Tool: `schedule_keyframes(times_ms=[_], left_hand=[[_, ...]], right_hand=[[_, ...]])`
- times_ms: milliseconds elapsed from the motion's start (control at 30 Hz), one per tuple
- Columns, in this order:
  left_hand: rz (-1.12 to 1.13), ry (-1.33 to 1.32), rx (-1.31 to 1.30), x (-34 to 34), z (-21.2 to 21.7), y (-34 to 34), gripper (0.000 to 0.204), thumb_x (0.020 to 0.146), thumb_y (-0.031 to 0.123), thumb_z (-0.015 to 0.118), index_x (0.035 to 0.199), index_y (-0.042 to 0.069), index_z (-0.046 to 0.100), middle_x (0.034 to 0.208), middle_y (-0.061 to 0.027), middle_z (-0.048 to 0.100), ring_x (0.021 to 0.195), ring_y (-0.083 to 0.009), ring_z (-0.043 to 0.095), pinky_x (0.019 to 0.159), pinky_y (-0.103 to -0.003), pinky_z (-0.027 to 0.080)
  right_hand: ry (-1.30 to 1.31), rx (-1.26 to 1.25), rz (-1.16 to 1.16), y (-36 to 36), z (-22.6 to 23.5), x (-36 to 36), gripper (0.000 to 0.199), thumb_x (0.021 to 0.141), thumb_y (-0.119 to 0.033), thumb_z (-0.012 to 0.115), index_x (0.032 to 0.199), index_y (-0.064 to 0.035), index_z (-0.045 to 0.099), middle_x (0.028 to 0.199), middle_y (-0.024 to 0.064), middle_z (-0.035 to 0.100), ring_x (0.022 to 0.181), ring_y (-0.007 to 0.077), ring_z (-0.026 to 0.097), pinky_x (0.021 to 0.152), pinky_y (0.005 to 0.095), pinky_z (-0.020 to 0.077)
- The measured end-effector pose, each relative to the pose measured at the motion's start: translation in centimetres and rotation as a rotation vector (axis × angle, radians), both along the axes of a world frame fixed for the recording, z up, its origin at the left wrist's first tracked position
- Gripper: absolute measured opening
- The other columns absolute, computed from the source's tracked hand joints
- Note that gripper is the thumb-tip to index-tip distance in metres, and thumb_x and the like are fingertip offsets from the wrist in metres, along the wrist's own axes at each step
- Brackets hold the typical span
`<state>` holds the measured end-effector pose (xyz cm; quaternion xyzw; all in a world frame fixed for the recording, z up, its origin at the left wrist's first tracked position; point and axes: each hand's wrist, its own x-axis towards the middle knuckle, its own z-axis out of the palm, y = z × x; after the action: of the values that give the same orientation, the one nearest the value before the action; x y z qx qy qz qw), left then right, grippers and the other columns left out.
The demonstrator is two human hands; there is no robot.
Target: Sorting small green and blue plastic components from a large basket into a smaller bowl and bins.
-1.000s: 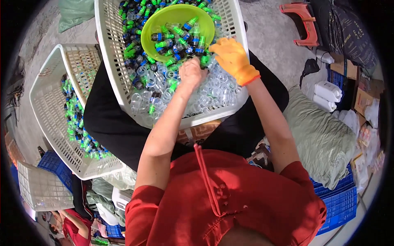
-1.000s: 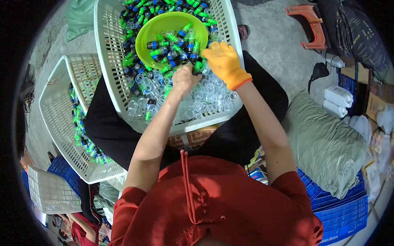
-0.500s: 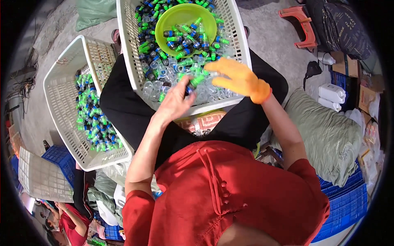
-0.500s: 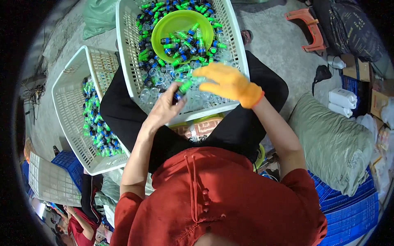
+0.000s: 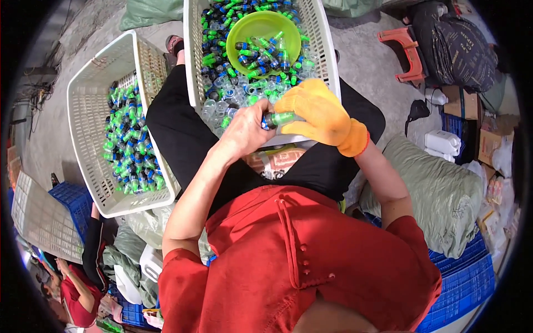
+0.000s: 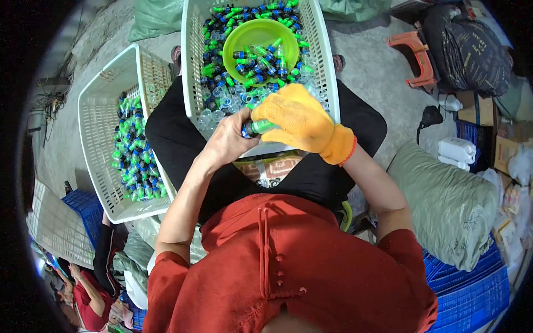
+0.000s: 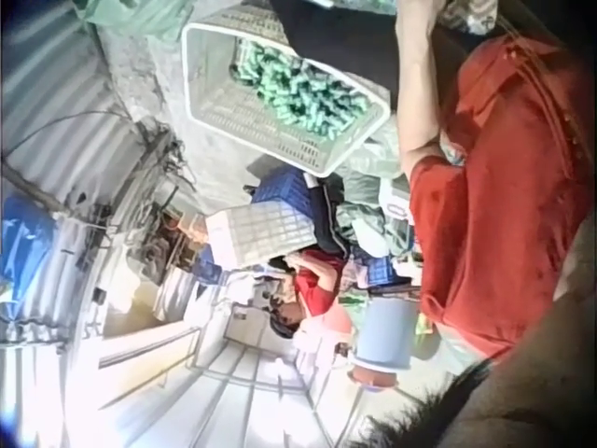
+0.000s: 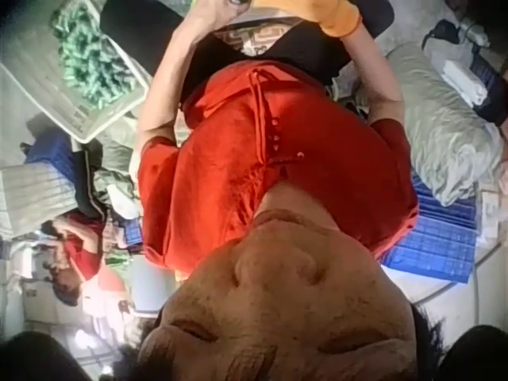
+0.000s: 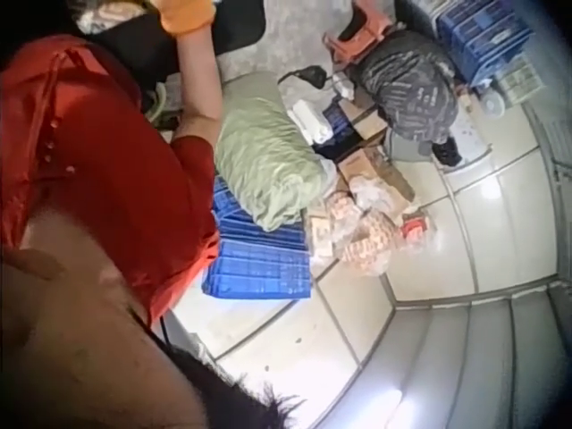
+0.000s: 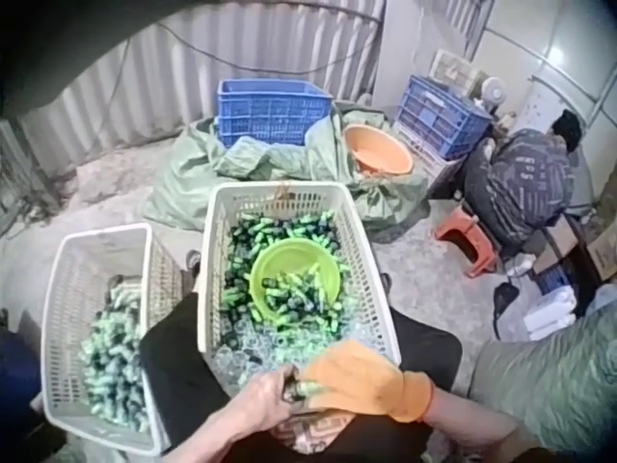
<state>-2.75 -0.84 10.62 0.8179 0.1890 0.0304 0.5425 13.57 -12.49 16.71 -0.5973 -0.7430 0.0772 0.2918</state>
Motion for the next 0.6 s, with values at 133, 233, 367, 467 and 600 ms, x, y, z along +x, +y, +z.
schedule_keyframes(times_ms=[133, 233, 367, 467, 600], left_hand=[[0.029, -0.072, -0.051, 0.4, 0.4, 1.3, 0.025, 0.068, 0.007, 0.069, 0.087, 0.001, 0.055, 0.068, -0.0139, 0.062, 0.061, -0.0357, 0.059, 0.058, -0.041, 0.046], [-0.016, -0.132, -0.076, 0.8, 0.5, 1.7, 0.027, 0.067, 0.008, 0.069, 0.088, 0.0, 0.054, 0.068, -0.0152, 0.062, 0.06, -0.036, 0.06, 0.056, -0.041, 0.046], [0.078, 0.057, 0.139, 0.3, 0.0, -0.2, 0.028, 0.067, 0.009, 0.069, 0.089, 0.001, 0.053, 0.068, -0.0153, 0.061, 0.056, -0.0336, 0.058, 0.052, -0.04, 0.046], [0.072, 0.132, 0.258, 0.2, -1.0, -1.1, 0.029, 0.067, 0.009, 0.07, 0.089, 0.001, 0.052, 0.067, -0.0157, 0.061, 0.055, -0.0332, 0.057, 0.05, -0.039, 0.046], [-0.009, 0.207, 0.393, -0.7, -2.3, -1.9, 0.031, 0.068, 0.009, 0.071, 0.09, 0.002, 0.05, 0.068, -0.0166, 0.062, 0.055, -0.0343, 0.058, 0.048, -0.04, 0.046]], right_hand=[[-0.122, -0.05, 0.059, 1.6, 0.6, 0.5, 0.037, 0.077, -0.025, 0.07, 0.107, -0.0047, 0.06, 0.099, 0.0066, 0.062, 0.079, 0.0255, 0.058, 0.078, 0.033, 0.046], [-0.229, -0.174, 0.024, 1.7, 0.1, -0.3, 0.039, 0.076, -0.021, 0.07, 0.11, -0.0051, 0.058, 0.098, 0.0069, 0.061, 0.082, 0.0257, 0.058, 0.08, 0.0342, 0.0453], [0.255, -0.432, -0.17, -0.2, -1.9, -2.6, 0.04, 0.077, -0.019, 0.069, 0.112, -0.0052, 0.056, 0.096, 0.0075, 0.061, 0.083, 0.0267, 0.057, 0.08, 0.0347, 0.0453], [0.479, -0.524, -0.257, -1.6, -4.6, -3.1, 0.041, 0.077, -0.018, 0.068, 0.113, -0.0052, 0.054, 0.095, 0.0081, 0.06, 0.083, 0.0278, 0.057, 0.079, 0.0349, 0.0456], [0.697, -0.562, -0.281, -3.3, -7.0, -3.9, 0.043, 0.077, -0.017, 0.069, 0.114, -0.0047, 0.052, 0.094, 0.0096, 0.06, 0.082, 0.0299, 0.057, 0.076, 0.0349, 0.0467]])
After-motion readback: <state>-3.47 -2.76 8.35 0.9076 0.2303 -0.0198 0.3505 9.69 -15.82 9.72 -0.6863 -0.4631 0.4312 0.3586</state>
